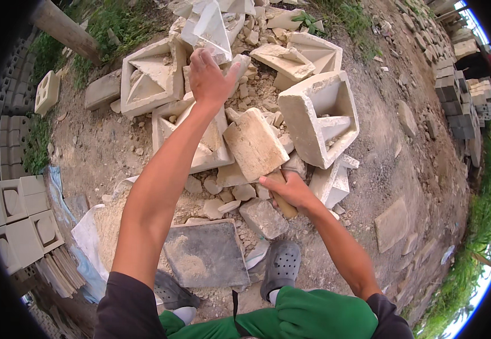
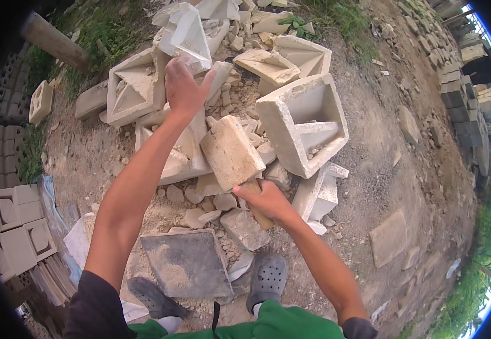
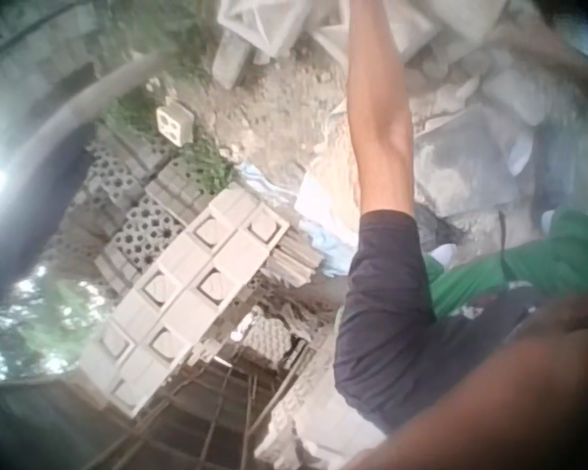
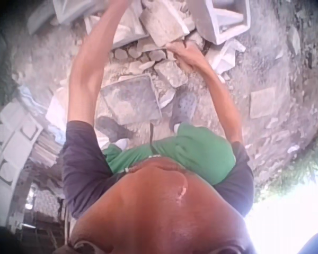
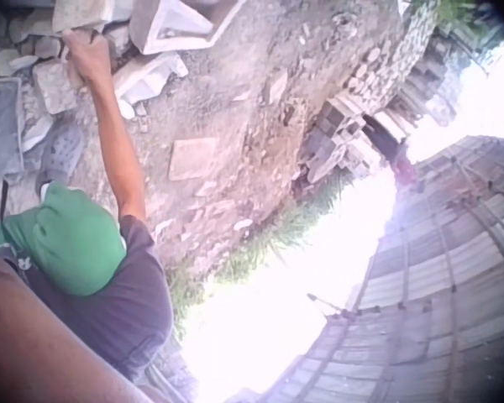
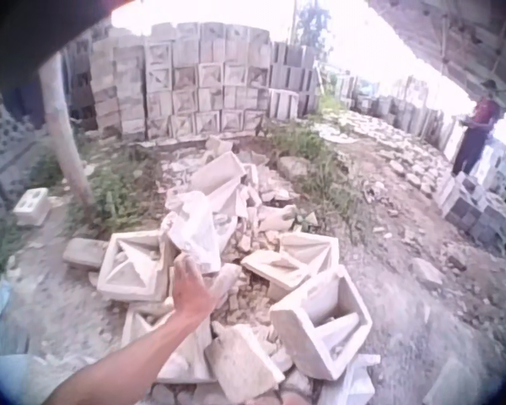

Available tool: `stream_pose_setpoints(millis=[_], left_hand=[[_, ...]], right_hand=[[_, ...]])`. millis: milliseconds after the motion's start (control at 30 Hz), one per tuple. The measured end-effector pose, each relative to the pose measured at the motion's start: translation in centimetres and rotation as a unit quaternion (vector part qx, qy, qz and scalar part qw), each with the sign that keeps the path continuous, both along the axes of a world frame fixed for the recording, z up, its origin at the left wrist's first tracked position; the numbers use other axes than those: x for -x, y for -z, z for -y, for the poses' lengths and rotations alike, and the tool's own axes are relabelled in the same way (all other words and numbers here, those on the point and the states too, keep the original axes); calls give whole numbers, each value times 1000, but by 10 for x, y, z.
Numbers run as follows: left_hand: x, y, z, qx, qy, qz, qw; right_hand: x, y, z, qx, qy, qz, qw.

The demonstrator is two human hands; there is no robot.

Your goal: The person shapes blocks of material using a tool. They rub the tool against the surface of a block placed on a flat stone, causing dust to accumulate, then move the shaped pieces aside into a pile of similar blocks.

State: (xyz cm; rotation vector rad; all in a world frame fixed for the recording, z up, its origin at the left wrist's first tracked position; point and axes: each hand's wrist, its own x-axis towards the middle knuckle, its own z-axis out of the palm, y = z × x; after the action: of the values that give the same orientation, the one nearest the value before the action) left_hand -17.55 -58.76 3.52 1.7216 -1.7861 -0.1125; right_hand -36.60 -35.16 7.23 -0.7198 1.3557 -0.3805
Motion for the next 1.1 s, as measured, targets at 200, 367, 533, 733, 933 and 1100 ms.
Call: stream_pose_setpoints(millis=[200, 367, 533, 733, 933, 1100], left_hand=[[-10, -3, 8, -60, -75, -34, 995], [-17, 5, 7, -64, -4, -34, 997], [-27, 43, 6, -48, -85, 35, 995], [-25, 37, 5, -90, -101, 27, 990], [-26, 22, 9, -160, -64, -98, 980], [-24, 21, 10, -180, -78, -92, 976]], right_hand=[[-14, 7, 17, 32, 20, -31, 999], [-11, 8, 48, 93, -78, -197, 973], [-1, -63, 76, 117, -339, -343, 868], [30, -102, 167, 216, -223, -195, 930], [62, -14, 358, 285, -144, -317, 893], [63, 57, 458, 369, -140, -462, 794]])
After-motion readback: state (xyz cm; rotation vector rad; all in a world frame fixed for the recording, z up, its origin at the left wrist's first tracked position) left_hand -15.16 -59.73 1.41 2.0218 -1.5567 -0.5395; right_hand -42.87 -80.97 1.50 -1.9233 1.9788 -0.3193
